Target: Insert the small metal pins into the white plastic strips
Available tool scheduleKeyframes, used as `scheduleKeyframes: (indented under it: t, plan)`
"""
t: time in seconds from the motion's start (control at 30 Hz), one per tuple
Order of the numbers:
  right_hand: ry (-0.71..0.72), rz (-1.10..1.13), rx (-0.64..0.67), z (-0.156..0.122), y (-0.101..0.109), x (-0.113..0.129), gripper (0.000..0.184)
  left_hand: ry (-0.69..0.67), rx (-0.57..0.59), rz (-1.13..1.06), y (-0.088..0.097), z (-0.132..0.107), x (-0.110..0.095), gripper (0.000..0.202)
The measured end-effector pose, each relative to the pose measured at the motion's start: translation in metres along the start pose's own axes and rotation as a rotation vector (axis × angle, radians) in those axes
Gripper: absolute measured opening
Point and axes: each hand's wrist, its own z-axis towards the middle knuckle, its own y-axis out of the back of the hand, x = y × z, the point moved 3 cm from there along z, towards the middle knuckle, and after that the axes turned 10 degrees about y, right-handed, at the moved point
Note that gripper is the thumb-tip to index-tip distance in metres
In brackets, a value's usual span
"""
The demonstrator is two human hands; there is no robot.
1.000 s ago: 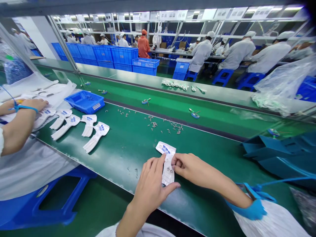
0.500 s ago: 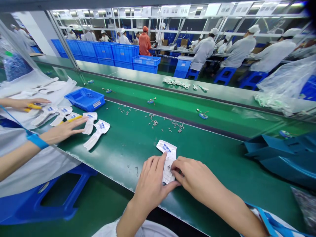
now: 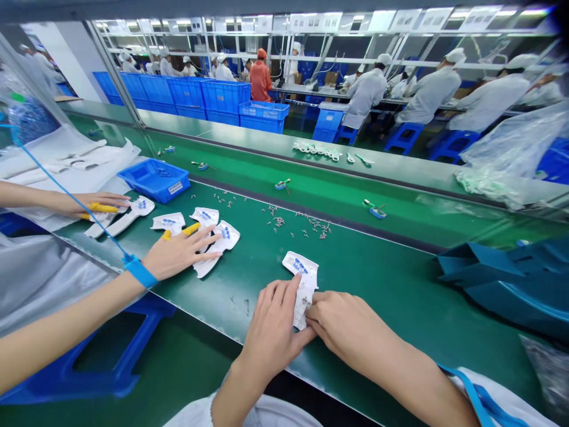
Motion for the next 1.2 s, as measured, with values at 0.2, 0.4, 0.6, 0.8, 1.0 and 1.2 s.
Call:
scheduleKeyframes:
  t: [0.2,0.4,0.6,0.8,1.0,1.2]
  plan:
    - [-0.028,0.026,-0.085,0.003,-0.005,-0.003,0.023,-0.018,-0.006,0.016,0.0,0.001,-0.001,0.072]
    - [-0.166,0.332,-0.325,-0.01,-0.018,-0.03,0.015,-0.017,-0.002,0.005,0.003,-0.001,-0.004,0.091]
    - [-0.096,1.203,-0.5,-0.006,-0.053,-0.053,0.038,-0.002,0.01,-0.049,-0.002,0.007,-0.013,0.078]
    - [0.019,1.652,-0.602,0.004,-0.051,-0.059,0.052,-0.108,0.034,-0.047,-0.005,0.024,-0.029,0.069]
    - [-0.024,1.477,-0.683,0.008,-0.062,-0.075,0.042,0.079,-0.007,-0.32,-0.005,0.025,-0.015,0.064]
    - [-0.085,1.152,-0.729,0.001,-0.058,-0.085,0.029,0.142,-0.074,-0.235,-0.001,0.014,-0.008,0.06]
